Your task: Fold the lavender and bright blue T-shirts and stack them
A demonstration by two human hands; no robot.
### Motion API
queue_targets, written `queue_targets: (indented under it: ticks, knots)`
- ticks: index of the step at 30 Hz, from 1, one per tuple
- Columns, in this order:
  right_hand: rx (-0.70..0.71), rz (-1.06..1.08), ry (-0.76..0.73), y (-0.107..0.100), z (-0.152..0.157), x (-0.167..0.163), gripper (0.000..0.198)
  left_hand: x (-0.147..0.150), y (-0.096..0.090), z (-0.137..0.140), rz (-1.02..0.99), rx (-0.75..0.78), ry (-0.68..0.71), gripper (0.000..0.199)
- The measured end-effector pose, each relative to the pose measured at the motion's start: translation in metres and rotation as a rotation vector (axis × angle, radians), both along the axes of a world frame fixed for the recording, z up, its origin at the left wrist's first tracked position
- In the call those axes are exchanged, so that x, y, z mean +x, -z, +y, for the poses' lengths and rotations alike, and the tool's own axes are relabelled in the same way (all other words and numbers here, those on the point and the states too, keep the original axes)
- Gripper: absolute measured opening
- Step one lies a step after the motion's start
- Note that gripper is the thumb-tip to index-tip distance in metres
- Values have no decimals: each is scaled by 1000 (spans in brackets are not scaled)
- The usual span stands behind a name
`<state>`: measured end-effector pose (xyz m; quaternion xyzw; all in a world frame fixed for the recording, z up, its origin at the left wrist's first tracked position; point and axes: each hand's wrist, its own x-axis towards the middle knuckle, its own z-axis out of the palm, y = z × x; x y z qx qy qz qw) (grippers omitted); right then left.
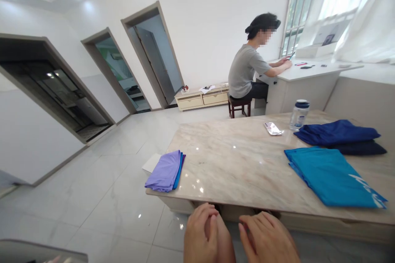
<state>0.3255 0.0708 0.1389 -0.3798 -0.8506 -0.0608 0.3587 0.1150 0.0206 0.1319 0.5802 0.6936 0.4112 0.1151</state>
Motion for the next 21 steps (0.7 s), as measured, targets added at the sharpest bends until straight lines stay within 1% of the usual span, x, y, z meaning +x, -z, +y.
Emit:
queue_targets:
  ticks: [2, 4, 8, 11, 13, 16, 19, 21]
  knots:
    - [-15, 12, 32, 4, 5, -5, 13, -7, 1, -1, -38, 29, -1, 37]
    - [-19, -57, 17, 4, 4, -18, 14, -11, -7, 0, -75, 19, -3, 41]
    - [1, -215, -140, -2, -7, -50, 29, -13, -27, -1, -66, 0, -40, 43]
    - [-40, -258, -161, -7, -19, -63, 41, -16, -30, -10, -74, -20, -77, 44]
    - [-85, -241, -124, -7, -31, -66, 42, -21, -26, -20, -91, -29, -85, 44]
    - [-127, -189, -7, -6, -48, -62, 44, -36, -15, -35, -94, -37, -111, 50]
    - [-104, -150, 67, -2, -52, -48, 56, -54, 4, -32, -37, -23, -148, 54]
    - [-114, -71, 112, -1, -53, -29, 61, -62, 16, -26, 43, 16, -123, 55]
